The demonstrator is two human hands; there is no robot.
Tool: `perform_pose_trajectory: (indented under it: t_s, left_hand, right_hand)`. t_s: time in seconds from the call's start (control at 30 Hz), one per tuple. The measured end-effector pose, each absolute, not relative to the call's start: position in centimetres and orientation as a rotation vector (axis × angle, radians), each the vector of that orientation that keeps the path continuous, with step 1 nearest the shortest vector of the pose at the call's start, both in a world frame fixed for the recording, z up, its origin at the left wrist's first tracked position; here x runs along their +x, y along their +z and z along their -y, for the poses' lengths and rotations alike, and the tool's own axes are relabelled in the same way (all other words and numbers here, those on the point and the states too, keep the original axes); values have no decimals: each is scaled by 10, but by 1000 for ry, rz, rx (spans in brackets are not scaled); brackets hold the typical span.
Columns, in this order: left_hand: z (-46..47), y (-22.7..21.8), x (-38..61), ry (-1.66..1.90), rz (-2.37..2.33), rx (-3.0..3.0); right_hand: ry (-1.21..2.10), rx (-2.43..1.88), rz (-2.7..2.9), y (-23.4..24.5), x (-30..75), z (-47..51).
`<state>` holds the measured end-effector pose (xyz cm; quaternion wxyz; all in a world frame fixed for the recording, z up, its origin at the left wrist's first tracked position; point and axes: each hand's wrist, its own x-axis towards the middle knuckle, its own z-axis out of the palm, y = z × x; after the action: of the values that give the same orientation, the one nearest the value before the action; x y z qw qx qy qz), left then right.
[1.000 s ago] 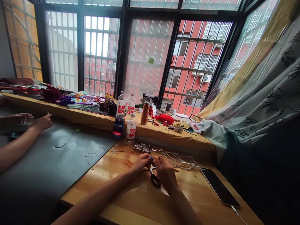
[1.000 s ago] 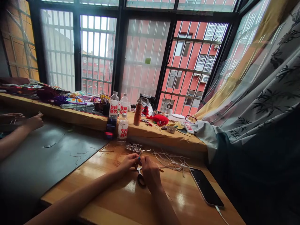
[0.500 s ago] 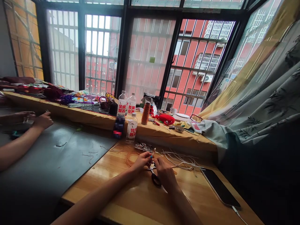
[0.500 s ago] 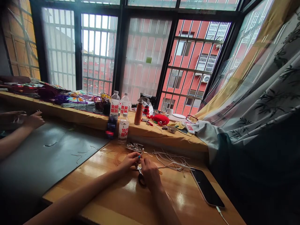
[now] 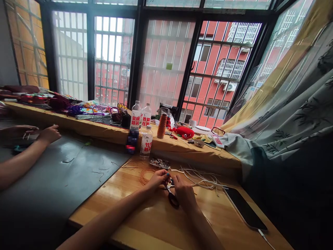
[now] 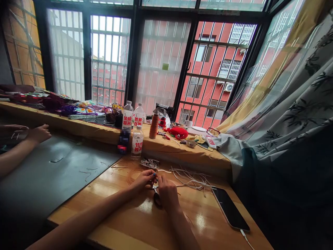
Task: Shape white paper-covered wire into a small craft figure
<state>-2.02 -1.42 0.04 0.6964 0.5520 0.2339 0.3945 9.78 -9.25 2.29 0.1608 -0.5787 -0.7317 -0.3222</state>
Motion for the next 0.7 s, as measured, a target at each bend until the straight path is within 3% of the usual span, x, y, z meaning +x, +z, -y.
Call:
perform_pose_trajectory:
  t_s: [0.7]
  left_hand:
    - [16,3,-20,862,-552,1249]
  right_hand:
    - [-774,-1681,2154,26,103,94]
